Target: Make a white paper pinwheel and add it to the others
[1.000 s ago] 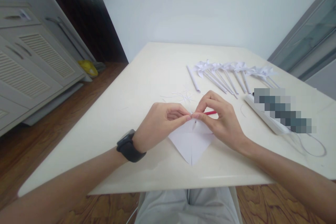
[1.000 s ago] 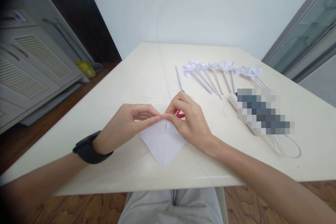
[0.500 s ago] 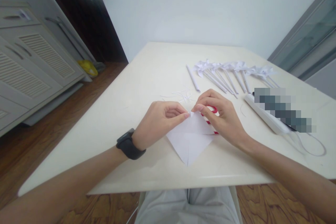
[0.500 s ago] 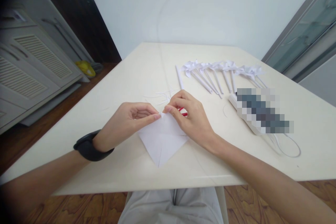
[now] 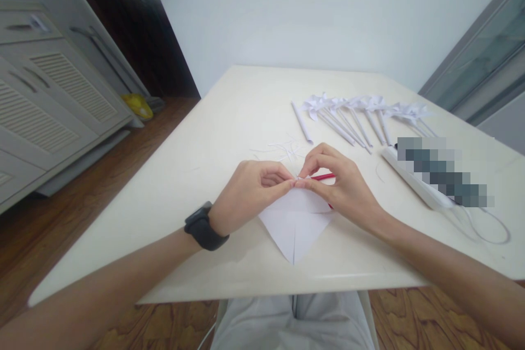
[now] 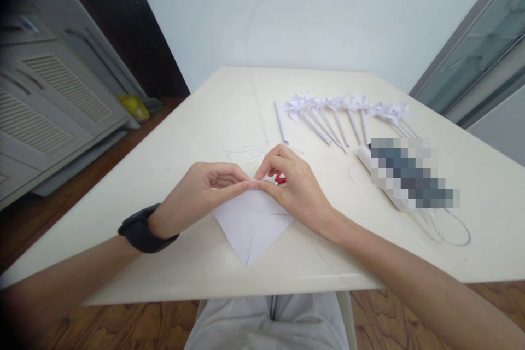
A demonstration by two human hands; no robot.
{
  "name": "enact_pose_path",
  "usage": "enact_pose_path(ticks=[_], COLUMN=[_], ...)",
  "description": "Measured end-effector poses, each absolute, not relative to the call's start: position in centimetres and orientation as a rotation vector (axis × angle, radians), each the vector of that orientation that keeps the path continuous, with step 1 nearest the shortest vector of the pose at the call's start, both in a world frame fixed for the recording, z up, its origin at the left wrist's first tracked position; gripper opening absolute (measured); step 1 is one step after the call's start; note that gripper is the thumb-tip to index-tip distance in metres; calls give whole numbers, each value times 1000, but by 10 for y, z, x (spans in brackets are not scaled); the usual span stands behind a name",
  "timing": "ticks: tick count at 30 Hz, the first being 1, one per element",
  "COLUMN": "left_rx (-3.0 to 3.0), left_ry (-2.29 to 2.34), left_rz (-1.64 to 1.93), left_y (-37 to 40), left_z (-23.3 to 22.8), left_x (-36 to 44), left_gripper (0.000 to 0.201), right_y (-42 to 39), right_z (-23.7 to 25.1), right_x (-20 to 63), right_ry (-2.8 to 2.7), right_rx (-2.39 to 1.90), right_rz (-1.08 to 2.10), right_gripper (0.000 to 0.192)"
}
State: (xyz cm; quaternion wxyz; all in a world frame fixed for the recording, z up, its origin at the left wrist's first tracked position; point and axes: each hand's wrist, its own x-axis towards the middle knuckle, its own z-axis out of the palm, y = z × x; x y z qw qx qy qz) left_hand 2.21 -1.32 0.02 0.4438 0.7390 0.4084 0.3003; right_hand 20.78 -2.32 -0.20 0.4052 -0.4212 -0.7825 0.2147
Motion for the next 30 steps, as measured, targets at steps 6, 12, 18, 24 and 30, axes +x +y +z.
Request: enact_pose_path(ticks=[6, 12, 18, 24, 30], left_rx=[1874, 1886, 1896, 1908, 1902], left_ry=[1021, 1026, 1030, 1028, 1026], left_rz=[767, 765, 761, 779, 766], left_y=[-13, -13, -15, -16, -16], left_z=[0, 1, 3, 3, 3], left_x=[23, 23, 23, 23, 23], left_gripper=[26, 27, 27, 28, 26], right_y=[-24, -24, -25, -27, -27], right_z=[-1, -2, -3, -3, -5], right_x=[208, 207, 206, 206, 206], right_ry=[-1966, -1946, -1945, -1958, -1985], right_rx=[-1071, -1076, -1060, -1052, -1004], right_rz=[544, 534, 518, 462, 366], right_gripper=[14, 14, 14, 14, 9])
